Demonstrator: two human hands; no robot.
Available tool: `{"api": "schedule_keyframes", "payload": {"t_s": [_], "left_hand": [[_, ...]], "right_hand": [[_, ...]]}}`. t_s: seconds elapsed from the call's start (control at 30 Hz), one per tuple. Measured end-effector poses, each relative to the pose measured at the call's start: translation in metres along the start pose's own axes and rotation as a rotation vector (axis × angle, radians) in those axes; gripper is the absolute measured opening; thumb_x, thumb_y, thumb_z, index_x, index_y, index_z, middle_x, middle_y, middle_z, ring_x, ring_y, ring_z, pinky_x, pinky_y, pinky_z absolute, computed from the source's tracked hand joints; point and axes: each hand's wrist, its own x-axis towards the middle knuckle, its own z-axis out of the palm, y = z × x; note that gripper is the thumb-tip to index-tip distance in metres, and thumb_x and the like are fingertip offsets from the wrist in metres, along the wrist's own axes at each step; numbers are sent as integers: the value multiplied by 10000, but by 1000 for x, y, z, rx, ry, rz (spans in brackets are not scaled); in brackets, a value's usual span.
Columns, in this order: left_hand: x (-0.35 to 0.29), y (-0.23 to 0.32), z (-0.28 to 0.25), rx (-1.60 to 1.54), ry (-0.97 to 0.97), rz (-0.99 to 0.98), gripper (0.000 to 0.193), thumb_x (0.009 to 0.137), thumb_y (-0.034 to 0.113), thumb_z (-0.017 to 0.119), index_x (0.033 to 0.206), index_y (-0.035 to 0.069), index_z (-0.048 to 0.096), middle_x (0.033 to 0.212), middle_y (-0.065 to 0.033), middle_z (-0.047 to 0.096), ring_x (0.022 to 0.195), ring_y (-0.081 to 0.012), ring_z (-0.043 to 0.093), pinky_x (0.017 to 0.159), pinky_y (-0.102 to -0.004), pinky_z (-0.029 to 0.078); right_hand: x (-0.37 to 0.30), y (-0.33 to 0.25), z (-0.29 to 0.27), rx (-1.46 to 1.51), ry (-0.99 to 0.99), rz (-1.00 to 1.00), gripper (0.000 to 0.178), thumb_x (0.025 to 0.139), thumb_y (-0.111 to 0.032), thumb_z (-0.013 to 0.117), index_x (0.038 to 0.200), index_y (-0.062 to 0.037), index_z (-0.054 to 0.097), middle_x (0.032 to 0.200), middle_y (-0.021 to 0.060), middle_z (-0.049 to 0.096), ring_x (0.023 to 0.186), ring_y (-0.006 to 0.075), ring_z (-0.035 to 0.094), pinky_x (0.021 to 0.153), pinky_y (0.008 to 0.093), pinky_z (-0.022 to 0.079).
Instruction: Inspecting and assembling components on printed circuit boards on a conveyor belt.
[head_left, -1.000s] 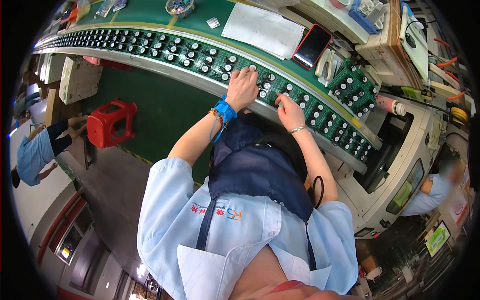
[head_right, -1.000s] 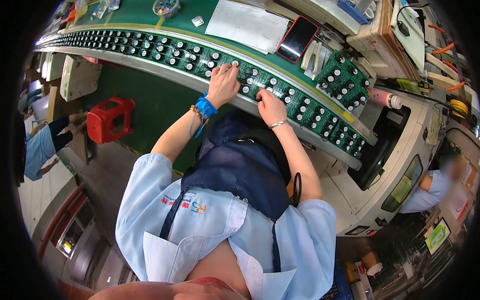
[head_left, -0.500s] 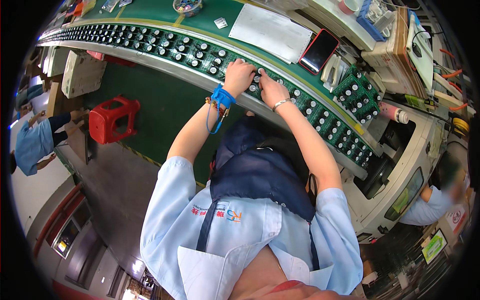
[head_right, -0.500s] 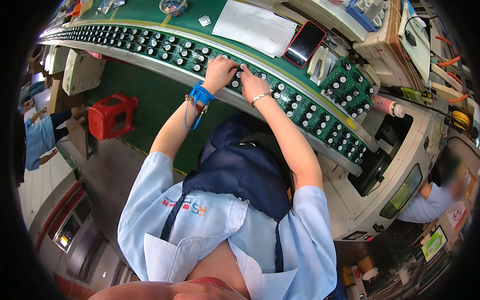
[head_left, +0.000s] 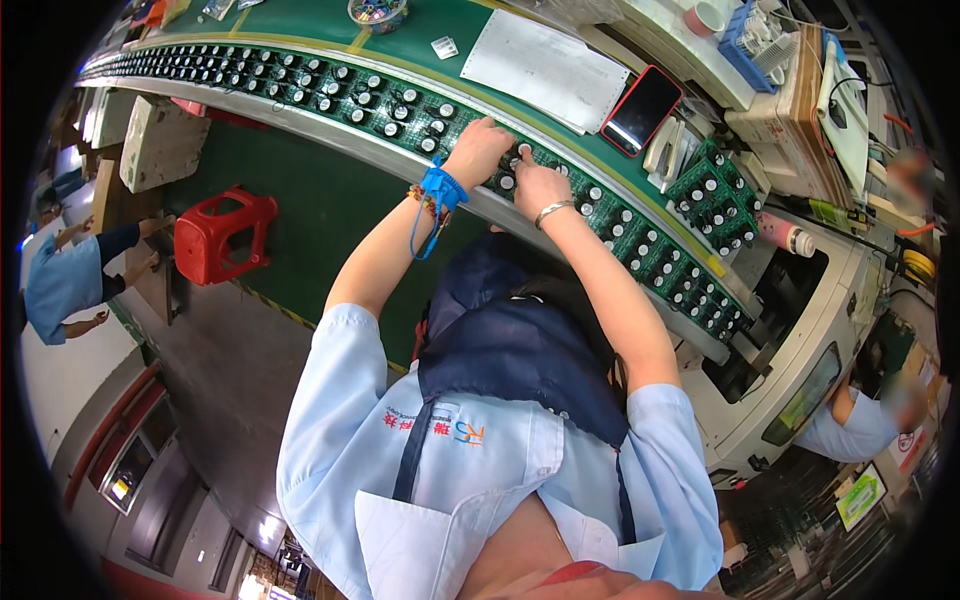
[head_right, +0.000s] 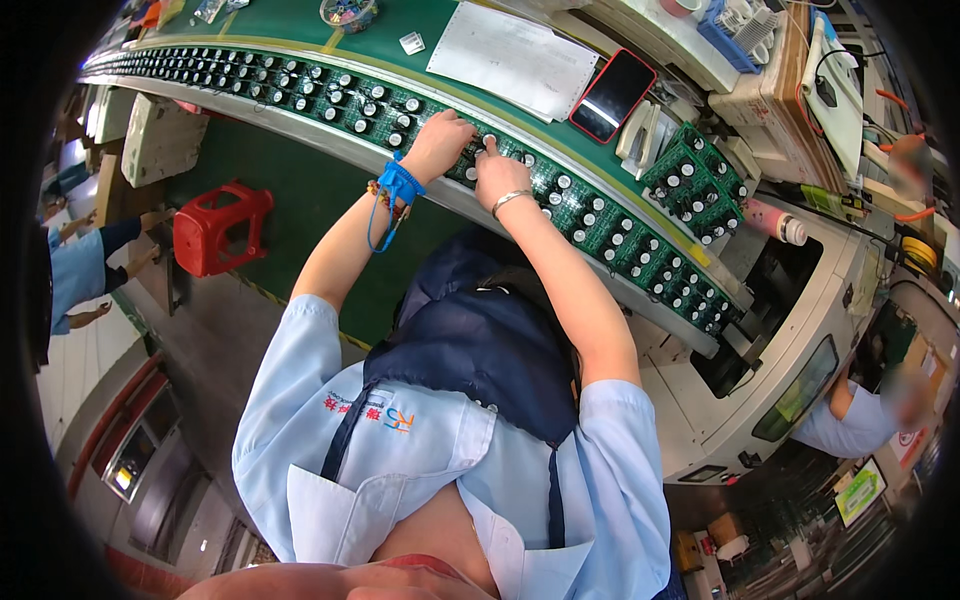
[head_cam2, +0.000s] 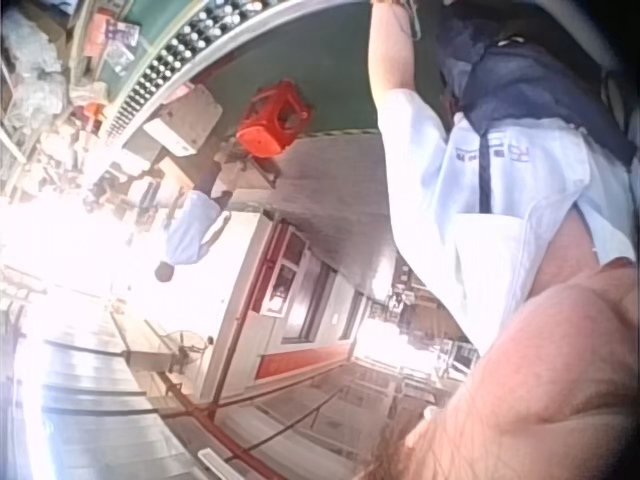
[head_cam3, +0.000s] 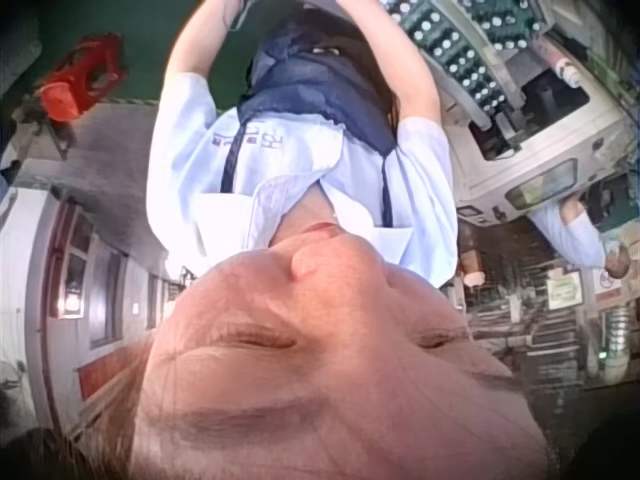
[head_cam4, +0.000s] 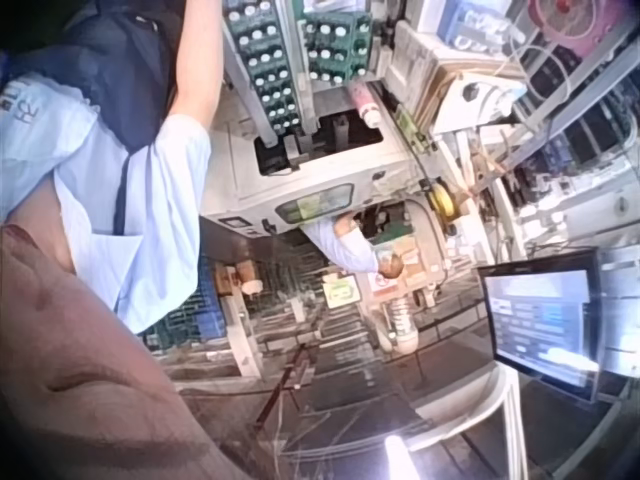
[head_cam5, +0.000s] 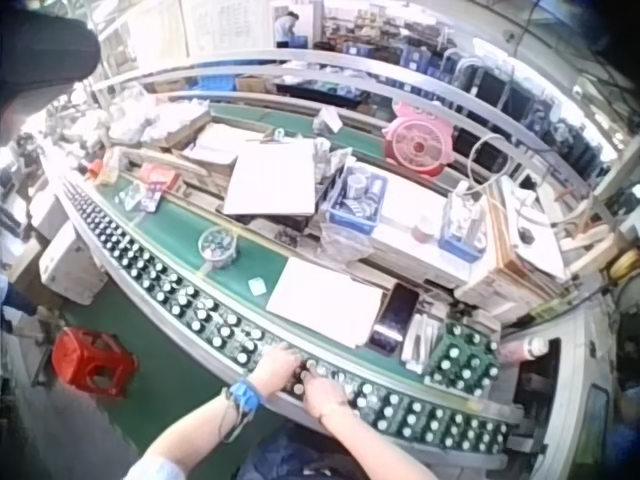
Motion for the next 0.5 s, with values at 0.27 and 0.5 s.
{"api": "schedule_keyframes", "payload": {"t_s": [0.27, 0.5], "left_hand": [[-7, 2, 9, 4, 161, -55, 83, 676, 48, 573, 747, 37, 613, 723, -88, 597, 742, -268, 526, 683, -361, 437], [-12, 13, -2, -80, 275, -38, 239, 689, 60, 587, 927, 42, 584, 778, -96, 583, 762, -287, 532, 666, -389, 436]], "right_hand": [[2, -1, -9, 32, -69, 2, 247, 687, -106, 537, 907, -4, 578, 1322, 128, 367, 847, 291, 604, 708, 415, 492], [-1, 6, 1, 33, 2, 27, 242, 675, -106, 552, 899, -27, 596, 1254, 131, 431, 846, 275, 617, 708, 424, 493]]}}
